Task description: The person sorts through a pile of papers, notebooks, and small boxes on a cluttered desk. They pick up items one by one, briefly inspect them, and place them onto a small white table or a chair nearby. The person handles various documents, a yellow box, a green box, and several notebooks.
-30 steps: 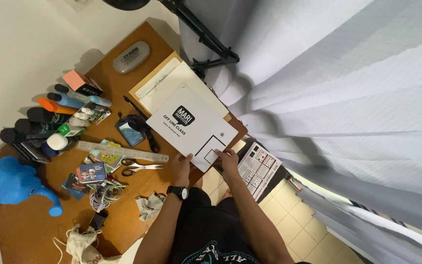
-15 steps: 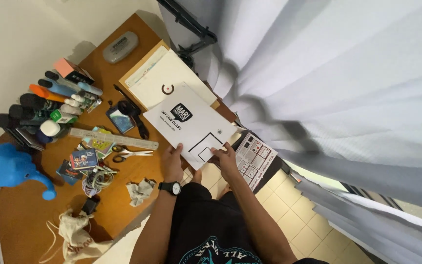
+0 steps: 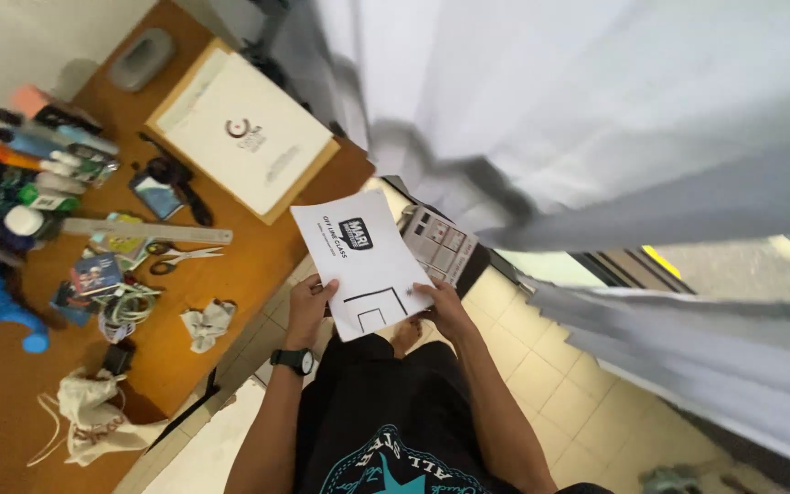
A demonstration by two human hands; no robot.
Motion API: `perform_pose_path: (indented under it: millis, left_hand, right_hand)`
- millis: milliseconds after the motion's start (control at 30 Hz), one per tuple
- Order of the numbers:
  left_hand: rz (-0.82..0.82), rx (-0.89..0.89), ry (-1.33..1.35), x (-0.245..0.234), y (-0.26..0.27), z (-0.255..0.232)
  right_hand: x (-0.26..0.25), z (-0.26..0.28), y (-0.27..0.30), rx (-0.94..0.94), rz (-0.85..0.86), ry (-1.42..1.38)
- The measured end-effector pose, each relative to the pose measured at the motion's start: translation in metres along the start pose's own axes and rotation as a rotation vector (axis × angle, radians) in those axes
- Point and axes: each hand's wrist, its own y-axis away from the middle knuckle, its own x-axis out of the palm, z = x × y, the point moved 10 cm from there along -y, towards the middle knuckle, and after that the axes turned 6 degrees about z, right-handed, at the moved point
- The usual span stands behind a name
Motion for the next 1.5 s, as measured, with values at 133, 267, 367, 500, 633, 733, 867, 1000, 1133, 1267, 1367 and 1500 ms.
perform_pose_path:
  millis: [133, 267, 367, 500, 633, 733, 867, 1000, 1133, 1267, 1367, 1500]
  left_hand:
    - [0.138, -0.045, -0.106, 0.049, 0.01, 0.02]
    - [0.141, -0.138, -0.256, 0.065, -0.023, 0.103]
    - [0.135, -0.227, -0.387, 0.081, -0.002, 0.117]
    - [0.076, -0.299, -0.397, 0.084, 0.027, 0.116]
    - [0.054, -0.25, -0.416, 0.054, 0.034, 0.128]
    - [0.01, -0.264, -0.402, 0.034, 0.047, 0.124]
    - [-0.056, -0.271, -0.395, 0.015, 0.065, 0.113]
    - [-0.091, -0.258, -0.334, 0.002, 0.066, 0.118]
    - [-0.128, -0.187, -0.289, -0.003, 0.058, 0.094]
    - [-0.146, -0.032, -0.312, -0.009, 0.044, 0.018]
    - [-0.182, 0.098, -0.336, -0.031, 0.018, -0.033]
    - [-0.258, 0.163, -0.293, -0.075, -0.044, -0.071]
  right_hand:
    - [-0.049, -0.021, 0.045, -0.003, -0.003, 0.024]
    - [-0.1, -0.048, 0.065, -0.007, -0.085, -0.059]
    - [-0.127, -0.067, 0.062, -0.023, -0.179, -0.113]
    - [-0.155, -0.089, 0.026, -0.051, -0.26, -0.202]
    - [-0.164, -0.094, -0.021, -0.08, -0.277, -0.204]
    - [-0.16, -0.098, -0.041, -0.069, -0.285, -0.172]
    - [-0.223, -0.191, -0.103, 0.101, -0.366, 0.282]
    - [-0.236, -0.227, -0.117, 0.174, -0.336, 0.672]
    - [-0.17, -0.176, -0.085, 0.144, -0.255, 0.69]
    - [-0.068, -0.082, -0.066, -0.017, -0.183, 0.679]
    - [0.012, -0.015, -0.069, -0.154, -0.103, 0.715]
    - [0.119, 0.063, -0.092, -0.29, -0.012, 0.824]
